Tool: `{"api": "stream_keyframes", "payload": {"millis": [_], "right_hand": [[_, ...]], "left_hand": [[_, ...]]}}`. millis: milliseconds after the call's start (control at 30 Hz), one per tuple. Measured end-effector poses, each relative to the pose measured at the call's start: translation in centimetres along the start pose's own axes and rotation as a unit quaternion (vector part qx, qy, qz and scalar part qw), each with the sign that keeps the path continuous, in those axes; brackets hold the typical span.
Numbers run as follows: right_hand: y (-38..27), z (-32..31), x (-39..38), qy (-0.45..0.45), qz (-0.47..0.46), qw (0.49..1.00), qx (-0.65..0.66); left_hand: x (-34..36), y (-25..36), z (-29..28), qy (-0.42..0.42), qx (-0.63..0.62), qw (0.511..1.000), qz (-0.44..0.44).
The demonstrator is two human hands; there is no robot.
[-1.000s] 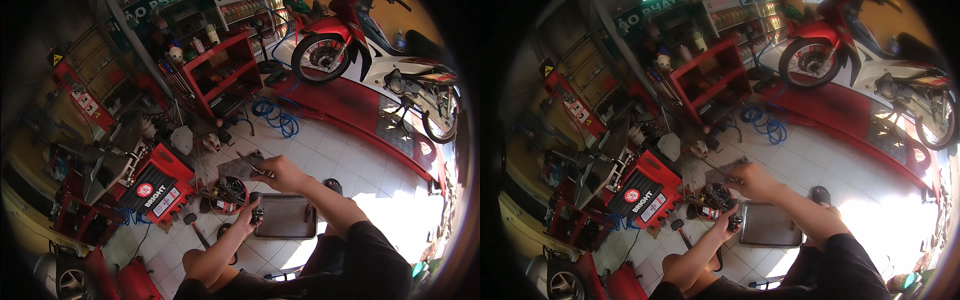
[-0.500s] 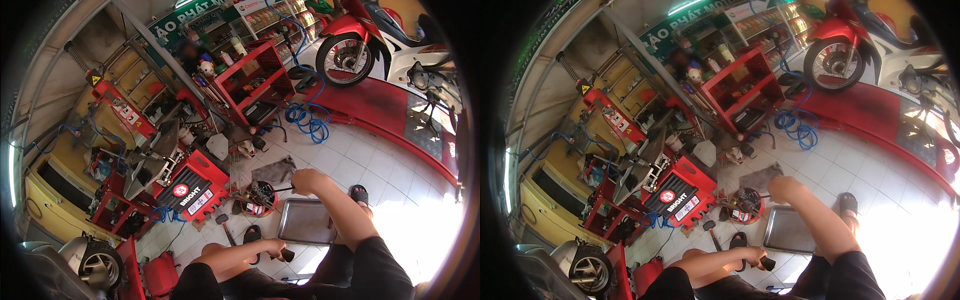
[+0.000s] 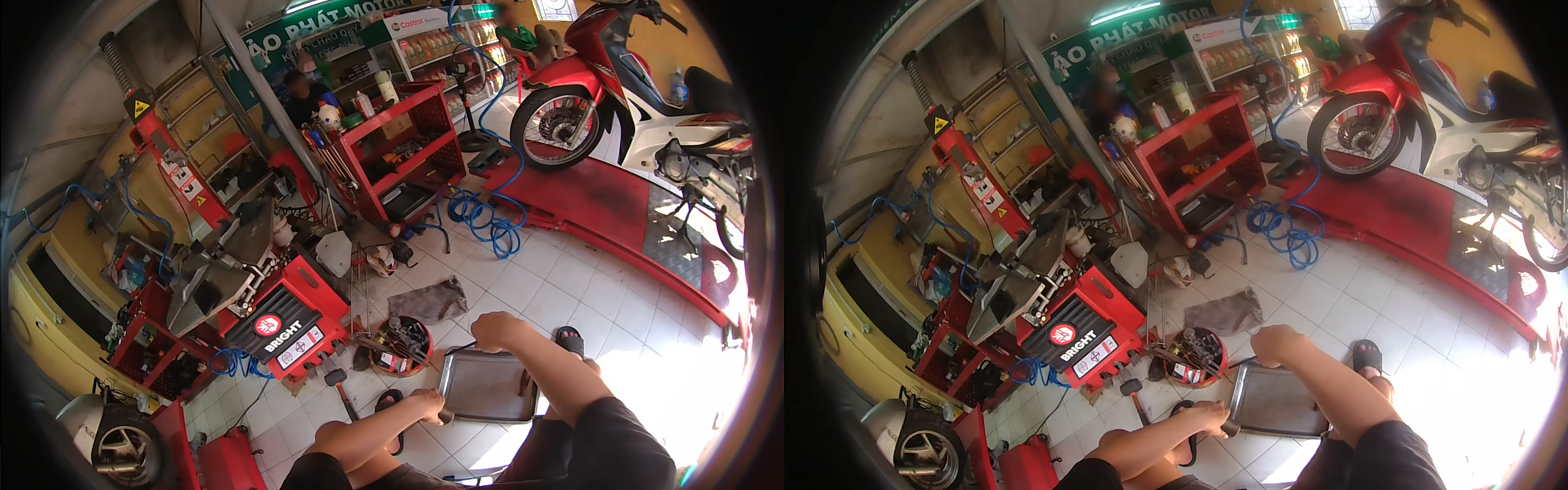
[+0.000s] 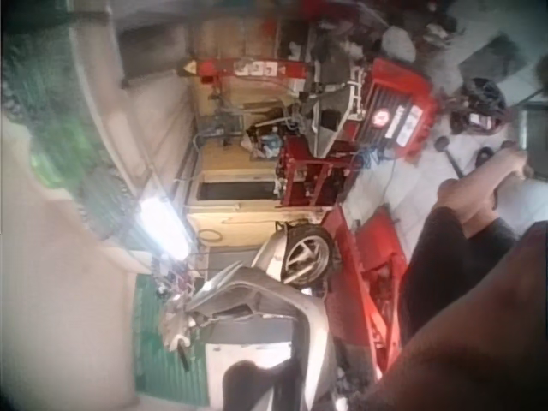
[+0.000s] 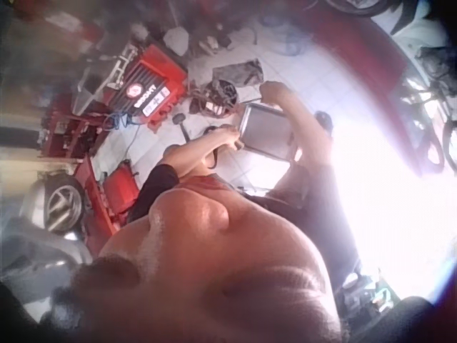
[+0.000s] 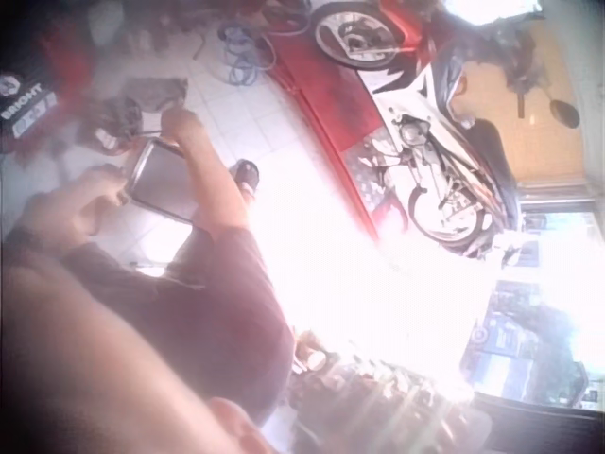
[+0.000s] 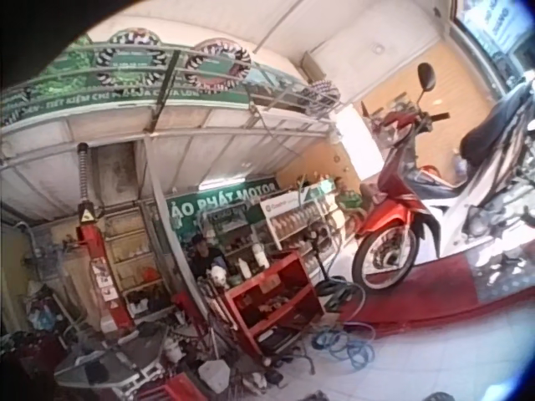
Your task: The person sits in a workshop and uses a screwdriver to work on a cylindrical metal part held in their left hand. They repeatedly insert the tool into the part, twist it, and adjust their grip while occasionally looking around the room.
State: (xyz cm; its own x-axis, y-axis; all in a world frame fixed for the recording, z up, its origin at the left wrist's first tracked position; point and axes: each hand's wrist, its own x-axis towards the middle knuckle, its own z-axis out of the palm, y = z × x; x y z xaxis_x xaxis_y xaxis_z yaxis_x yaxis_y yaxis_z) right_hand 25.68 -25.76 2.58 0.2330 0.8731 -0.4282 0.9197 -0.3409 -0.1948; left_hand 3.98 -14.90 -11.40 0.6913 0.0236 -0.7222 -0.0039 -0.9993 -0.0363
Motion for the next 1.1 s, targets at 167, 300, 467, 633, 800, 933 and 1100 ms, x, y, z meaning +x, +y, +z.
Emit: {"api": "stream_keyframes", "payload": {"millis": [167,300,467,633,800,933,1100], "right_hand": [[-1.0,2.0,1.9,-0.044,0.007,0.999,-0.022],[-2.5,2.0,1.7,-0.058,-0.01,0.998,-0.024],[-2.1,2.5,1.9,-0.053,-0.015,0.998,-0.032],[-2.2,2.7,1.9,-0.021,-0.032,0.999,-0.018],[-2.1,2.4,1.2,-0.03,-0.044,0.998,-0.016],[-2.4,2.0,0.8,-0.032,-0.059,0.998,-0.019],[-2.1,2.5,0.7,-0.033,-0.059,0.998,-0.015]], "left_hand": [[1.3,0.6,1.0,-0.029,0.028,0.998,0.052],[0.8,0.9,2.5,-0.02,0.061,0.995,0.077],[0.2,1.9,2.7,-0.03,0.048,0.996,0.076],[2.3,2.2,5.9,-0.07,0.048,0.993,0.085],[0.8,3.3,3.2,-0.093,0.05,0.991,0.083],[1.5,3.4,3.7,-0.103,0.079,0.987,0.098],[1.9,3.5,2.8,-0.132,0.07,0.985,0.081]]}}
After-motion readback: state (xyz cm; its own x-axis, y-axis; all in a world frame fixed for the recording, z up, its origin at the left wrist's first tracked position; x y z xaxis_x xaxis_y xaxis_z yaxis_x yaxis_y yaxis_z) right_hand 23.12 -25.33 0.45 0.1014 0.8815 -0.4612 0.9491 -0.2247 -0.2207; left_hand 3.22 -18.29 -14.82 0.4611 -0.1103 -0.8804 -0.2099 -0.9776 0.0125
